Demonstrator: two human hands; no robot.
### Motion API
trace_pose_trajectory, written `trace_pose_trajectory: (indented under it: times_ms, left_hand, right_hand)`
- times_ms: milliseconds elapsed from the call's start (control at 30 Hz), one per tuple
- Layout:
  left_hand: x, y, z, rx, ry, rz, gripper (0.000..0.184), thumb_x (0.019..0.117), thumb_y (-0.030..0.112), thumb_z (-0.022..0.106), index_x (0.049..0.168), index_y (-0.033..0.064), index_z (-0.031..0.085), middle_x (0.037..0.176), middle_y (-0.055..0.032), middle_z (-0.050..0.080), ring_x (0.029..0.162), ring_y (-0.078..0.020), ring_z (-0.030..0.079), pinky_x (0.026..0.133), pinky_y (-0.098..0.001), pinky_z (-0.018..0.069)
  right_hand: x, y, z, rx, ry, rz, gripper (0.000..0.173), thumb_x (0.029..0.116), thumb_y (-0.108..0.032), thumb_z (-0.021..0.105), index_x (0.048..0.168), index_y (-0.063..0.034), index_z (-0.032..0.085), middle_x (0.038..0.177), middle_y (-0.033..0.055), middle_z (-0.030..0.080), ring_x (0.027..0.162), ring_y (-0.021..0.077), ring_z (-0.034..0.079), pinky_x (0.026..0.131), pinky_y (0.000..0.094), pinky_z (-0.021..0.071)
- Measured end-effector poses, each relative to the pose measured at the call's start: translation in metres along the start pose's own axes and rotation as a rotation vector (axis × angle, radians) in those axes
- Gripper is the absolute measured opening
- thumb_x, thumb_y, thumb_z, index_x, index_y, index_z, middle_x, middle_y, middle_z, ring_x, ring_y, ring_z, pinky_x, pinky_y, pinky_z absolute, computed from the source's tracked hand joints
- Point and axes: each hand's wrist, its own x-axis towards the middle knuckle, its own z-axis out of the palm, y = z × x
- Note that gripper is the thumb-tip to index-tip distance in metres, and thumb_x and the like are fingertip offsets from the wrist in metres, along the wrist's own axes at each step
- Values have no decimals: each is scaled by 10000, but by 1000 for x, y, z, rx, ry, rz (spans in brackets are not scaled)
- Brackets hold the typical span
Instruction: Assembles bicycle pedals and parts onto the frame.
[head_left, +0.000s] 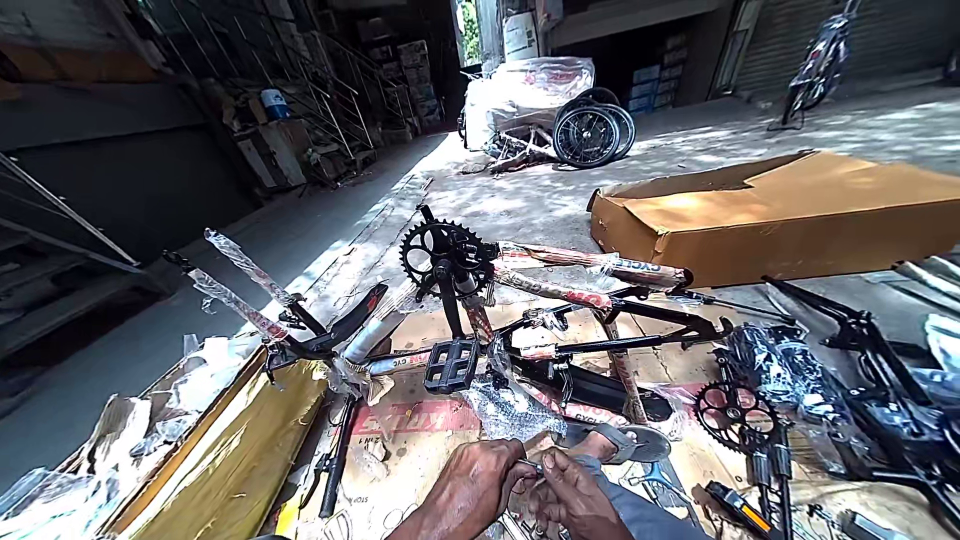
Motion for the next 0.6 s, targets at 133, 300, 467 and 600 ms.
trace_pose_trajectory:
  times_ms: [133, 300, 467, 600]
  left_hand:
    - [2, 6, -2, 22, -17, -22, 412, 1075, 430, 482, 958, 86, 676, 782, -83, 670, 713, -248, 690, 640, -450, 571]
    - [-1, 10, -5, 62, -23, -49, 413, 1075, 436, 475, 960, 90, 669, 789, -81, 671, 729, -249, 695, 646, -446, 575]
    - [-9, 17, -17, -304, -154, -336, 665, 1097, 517, 228, 709, 106, 579, 591, -37, 572, 573, -212, 598, 603, -459, 484]
    - [-23, 13, -22, -512, -197, -342, 477, 1103, 474, 332, 1110, 94, 619, 779, -54, 648, 685, -208, 662, 685, -452, 571]
  right_hand:
    - [1, 5, -4, 155, -21, -163, 245, 916, 6, 671, 1144, -37, 590, 1185, 118, 633, 912, 200, 668, 760, 368, 601]
    - [-1, -2, 0, 31, 25, 23, 197, 1079, -179, 503, 1100, -12, 605, 895, 100, 686, 633, 136, 649, 562, 281, 571]
    - [-6, -9, 6, -19, -32, -114, 151, 972, 7, 639, 1118, 44, 633, 922, 148, 723, 742, 209, 721, 656, 342, 627]
    - [-12, -9, 23, -63, 47, -123, 138, 970, 54, 614, 1107, 50, 626, 917, 150, 730, 740, 217, 731, 675, 357, 639]
